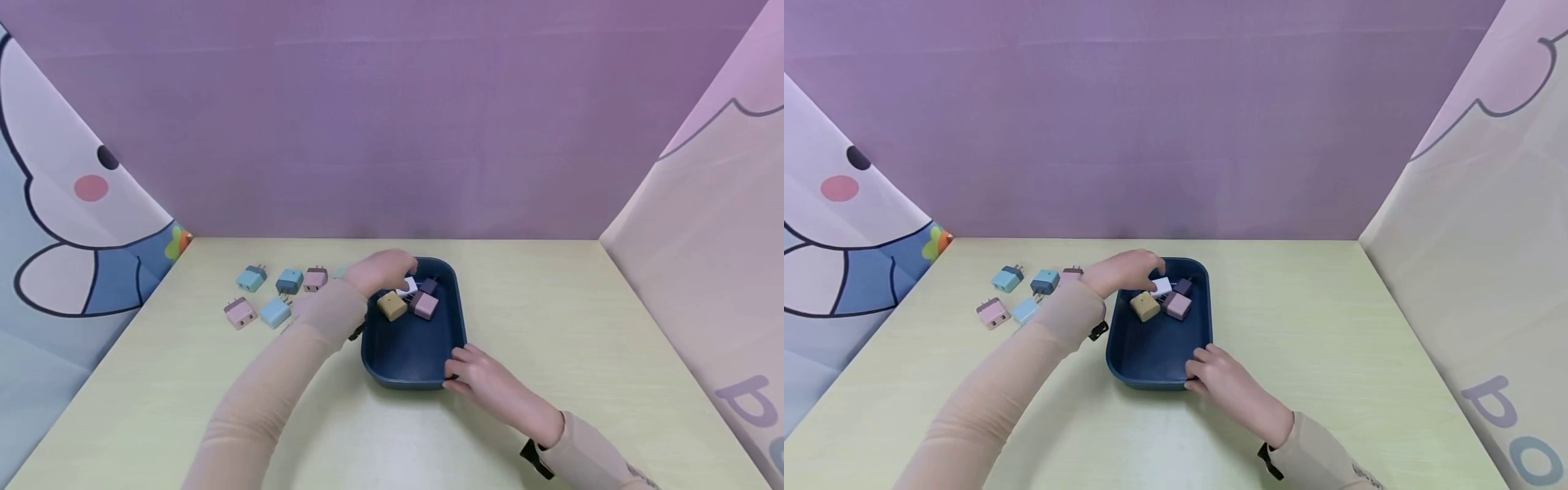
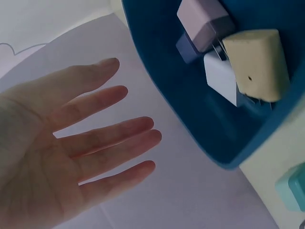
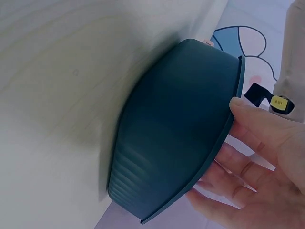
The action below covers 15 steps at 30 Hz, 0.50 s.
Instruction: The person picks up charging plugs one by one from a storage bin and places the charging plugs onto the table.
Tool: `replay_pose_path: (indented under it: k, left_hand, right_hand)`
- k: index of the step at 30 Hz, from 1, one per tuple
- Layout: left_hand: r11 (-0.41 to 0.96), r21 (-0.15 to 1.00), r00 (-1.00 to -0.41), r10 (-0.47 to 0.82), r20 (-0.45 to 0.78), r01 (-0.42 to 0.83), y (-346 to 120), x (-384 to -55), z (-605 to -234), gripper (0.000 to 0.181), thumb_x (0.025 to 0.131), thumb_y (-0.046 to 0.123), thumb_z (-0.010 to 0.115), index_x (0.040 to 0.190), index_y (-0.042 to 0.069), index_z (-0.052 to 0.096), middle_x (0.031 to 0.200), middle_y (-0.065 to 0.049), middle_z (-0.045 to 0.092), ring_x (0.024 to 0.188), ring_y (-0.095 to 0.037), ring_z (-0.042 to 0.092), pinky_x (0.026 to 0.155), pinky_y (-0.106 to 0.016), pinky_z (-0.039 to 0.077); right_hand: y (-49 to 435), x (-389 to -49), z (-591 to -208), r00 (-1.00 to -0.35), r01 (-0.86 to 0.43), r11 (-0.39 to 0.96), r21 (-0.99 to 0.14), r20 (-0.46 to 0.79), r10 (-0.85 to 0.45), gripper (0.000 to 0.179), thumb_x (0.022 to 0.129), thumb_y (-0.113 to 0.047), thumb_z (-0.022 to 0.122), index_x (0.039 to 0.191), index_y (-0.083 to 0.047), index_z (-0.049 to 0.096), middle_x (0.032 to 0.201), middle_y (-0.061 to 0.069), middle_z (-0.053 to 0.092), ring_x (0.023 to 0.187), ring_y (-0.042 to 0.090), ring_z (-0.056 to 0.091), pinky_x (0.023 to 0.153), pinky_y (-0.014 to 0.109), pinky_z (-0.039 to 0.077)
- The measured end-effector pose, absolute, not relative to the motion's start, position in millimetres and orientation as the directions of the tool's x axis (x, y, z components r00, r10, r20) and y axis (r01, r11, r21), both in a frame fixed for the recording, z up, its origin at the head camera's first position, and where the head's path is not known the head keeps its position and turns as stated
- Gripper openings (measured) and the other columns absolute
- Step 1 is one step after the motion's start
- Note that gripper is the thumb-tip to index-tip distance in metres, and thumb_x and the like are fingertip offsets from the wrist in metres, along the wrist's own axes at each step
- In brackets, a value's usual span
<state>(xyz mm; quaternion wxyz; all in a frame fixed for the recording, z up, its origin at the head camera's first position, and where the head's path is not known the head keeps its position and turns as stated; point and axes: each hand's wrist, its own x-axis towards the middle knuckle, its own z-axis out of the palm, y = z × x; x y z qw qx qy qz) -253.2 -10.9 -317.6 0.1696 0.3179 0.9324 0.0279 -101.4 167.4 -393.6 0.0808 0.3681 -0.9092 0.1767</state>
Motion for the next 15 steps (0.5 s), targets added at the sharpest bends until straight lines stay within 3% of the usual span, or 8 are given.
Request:
replay_pose_path:
  k: [15]
  left_hand:
    - [0.79, 0.194, -0.711, 0.609, -0.351, 0.581, 31.6, -250.9, -329.1, 0.029, 0.085, 0.013, 0.059, 0.113, 0.009, 0.055, 0.112, -0.004, 0.056, 0.088, -0.013, 0.052, 0.077, -0.026, 0.045]
  right_hand:
    - [170.8, -101.5, -397.1, -0.687, -0.725, 0.646, -0.238, 0.32, -0.652, 0.014, 0.073, -0.011, 0.07, 0.071, -0.016, 0.057, 0.071, -0.009, 0.046, 0.066, 0.006, 0.036, 0.057, 0.016, 0.035]
